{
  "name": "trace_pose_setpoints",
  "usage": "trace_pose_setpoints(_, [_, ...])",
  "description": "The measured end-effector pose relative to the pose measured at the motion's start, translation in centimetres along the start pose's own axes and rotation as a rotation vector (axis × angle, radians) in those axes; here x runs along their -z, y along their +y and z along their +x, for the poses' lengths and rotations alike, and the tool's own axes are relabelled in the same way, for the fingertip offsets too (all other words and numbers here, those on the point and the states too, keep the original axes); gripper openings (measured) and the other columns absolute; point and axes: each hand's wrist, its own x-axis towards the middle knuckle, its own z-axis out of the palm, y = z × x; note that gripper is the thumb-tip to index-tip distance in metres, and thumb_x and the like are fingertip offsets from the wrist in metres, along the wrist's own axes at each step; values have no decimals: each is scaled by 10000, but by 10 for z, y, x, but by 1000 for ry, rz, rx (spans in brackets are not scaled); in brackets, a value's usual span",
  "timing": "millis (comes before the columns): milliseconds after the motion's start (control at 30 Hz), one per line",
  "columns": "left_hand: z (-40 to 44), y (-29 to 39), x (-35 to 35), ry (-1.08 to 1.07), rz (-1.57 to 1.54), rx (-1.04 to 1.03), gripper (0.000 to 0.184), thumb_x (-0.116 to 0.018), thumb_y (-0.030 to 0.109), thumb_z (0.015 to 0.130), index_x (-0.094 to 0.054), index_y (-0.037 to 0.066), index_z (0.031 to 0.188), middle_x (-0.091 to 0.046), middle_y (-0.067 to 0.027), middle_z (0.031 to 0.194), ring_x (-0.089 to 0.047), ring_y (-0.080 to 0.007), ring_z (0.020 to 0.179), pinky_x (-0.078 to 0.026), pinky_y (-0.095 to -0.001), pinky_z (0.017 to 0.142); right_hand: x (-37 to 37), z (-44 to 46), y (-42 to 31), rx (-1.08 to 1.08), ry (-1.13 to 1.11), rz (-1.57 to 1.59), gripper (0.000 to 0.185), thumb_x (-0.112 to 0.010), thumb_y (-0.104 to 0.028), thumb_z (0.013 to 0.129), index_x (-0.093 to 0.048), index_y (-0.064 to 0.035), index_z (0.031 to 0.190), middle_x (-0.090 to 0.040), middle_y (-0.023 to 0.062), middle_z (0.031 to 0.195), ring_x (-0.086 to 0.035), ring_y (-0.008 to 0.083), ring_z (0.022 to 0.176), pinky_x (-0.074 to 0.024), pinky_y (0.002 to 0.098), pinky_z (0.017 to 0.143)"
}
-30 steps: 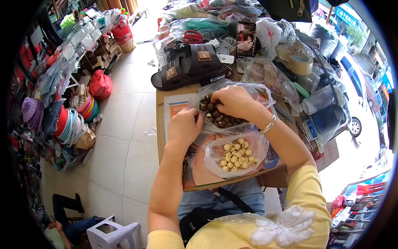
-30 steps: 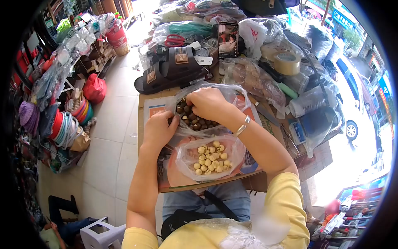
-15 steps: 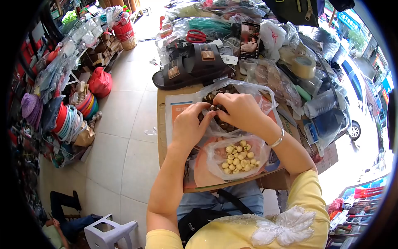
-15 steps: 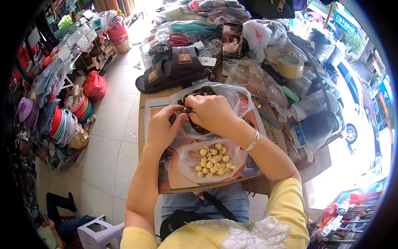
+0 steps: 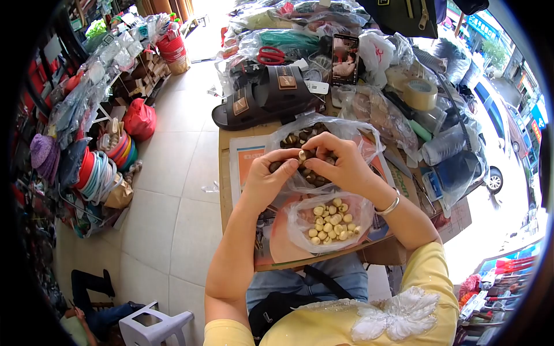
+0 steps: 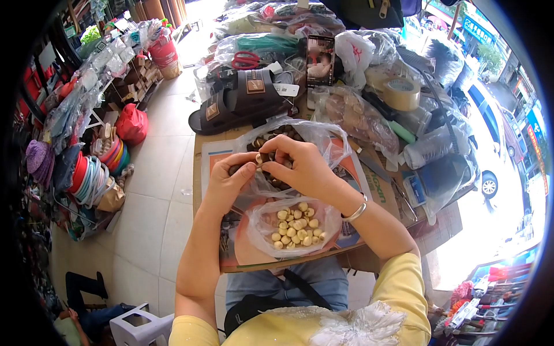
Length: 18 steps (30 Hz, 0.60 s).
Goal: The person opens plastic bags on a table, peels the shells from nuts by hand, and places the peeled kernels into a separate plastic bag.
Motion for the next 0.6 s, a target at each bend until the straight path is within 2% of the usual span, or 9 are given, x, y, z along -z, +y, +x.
trace_pose_setpoints(33, [0, 1, 0, 1, 0, -1, 256, -661, 151, 931, -680, -6, 1133, -686, -33, 957, -593, -67, 844, -471, -209, 668, -3, 0, 4, -35, 19, 145, 307, -720, -88, 836, -625, -61, 1127, -580, -1, 748, -541, 62, 672, -448, 226, 594])
trace_pose_setpoints(67, [-1, 2, 0, -28, -93, 37, 267, -658, 149, 932, -668, 2, 1155, -679, -38, 941, -585, -63, 797, -443, -196, 616, -5, 0, 7, -33, 18, 145, 307, -720, -88, 836, -625, -61, 1127, -580, -1, 748, -541, 62, 672, -448, 226, 594])
trace_pose_setpoints(100, [-1, 2, -1, -57, -186, 76, 279, -654, 147, 934, -656, 10, 1177, -672, -42, 926, -577, -58, 749, -415, -182, 563, -9, 0, 10, -29, 25, 288, 290, -715, -91, 853, -624, -52, 1126, -579, -14, 769, -534, 47, 693, -442, 214, 597])
trace_pose_setpoints(133, [-1, 2, -1, -55, -186, 74, 279, -654, 147, 934, -656, 10, 1177, -672, -42, 926, -577, -58, 749, -415, -182, 563, -11, -1, 12, -26, 32, 432, 274, -710, -94, 870, -624, -43, 1125, -577, -26, 790, -528, 32, 714, -436, 201, 600])
trace_pose_setpoints(200, [-2, 0, -4, -115, -348, 151, 265, -622, 166, 945, -633, 13, 1160, -652, -36, 859, -470, -51, 557, -364, -198, 484, -17, -1, 11, -77, 14, 562, 271, -705, -102, 882, -623, -39, 1133, -576, -29, 805, -518, 30, 709, -426, 192, 597])
trace_pose_setpoints(333, [0, -12, -2, -152, -528, 170, 282, -625, 200, 948, -621, 19, 1163, -643, -41, 850, -481, -66, 551, -372, -204, 487, -16, -3, 11, -196, -93, 866, 258, -677, -125, 921, -622, -38, 1158, -601, -26, 843, -508, 22, 702, -402, 173, 584])
trace_pose_setpoints(433, [1, -15, -2, -183, -599, 209, 289, -630, 228, 951, -613, 25, 1156, -634, -44, 853, -484, -74, 548, -377, -208, 491, -16, -4, 14, -281, -151, 983, 258, -660, -132, 936, -619, -31, 1170, -613, -22, 862, -500, 15, 697, -387, 164, 578])
trace_pose_setpoints(533, [-2, -9, -3, -229, -639, 223, 282, -631, 237, 954, -612, 30, 1144, -628, -49, 873, -484, -76, 549, -381, -209, 493, -14, -4, 10, -296, -174, 962, 262, -635, -135, 953, -612, -21, 1188, -611, -21, 856, -485, 18, 686, -390, 177, 582])
trace_pose_setpoints(600, [-2, -8, -4, -256, -723, 253, 232, -628, 173, 958, -610, 47, 1152, -628, -59, 866, -484, -69, 561, -361, -194, 472, -14, -3, 2, -245, -116, 843, 242, -644, -130, 945, -619, -16, 1157, -602, -22, 842, -481, 21, 686, -395, 183, 589])
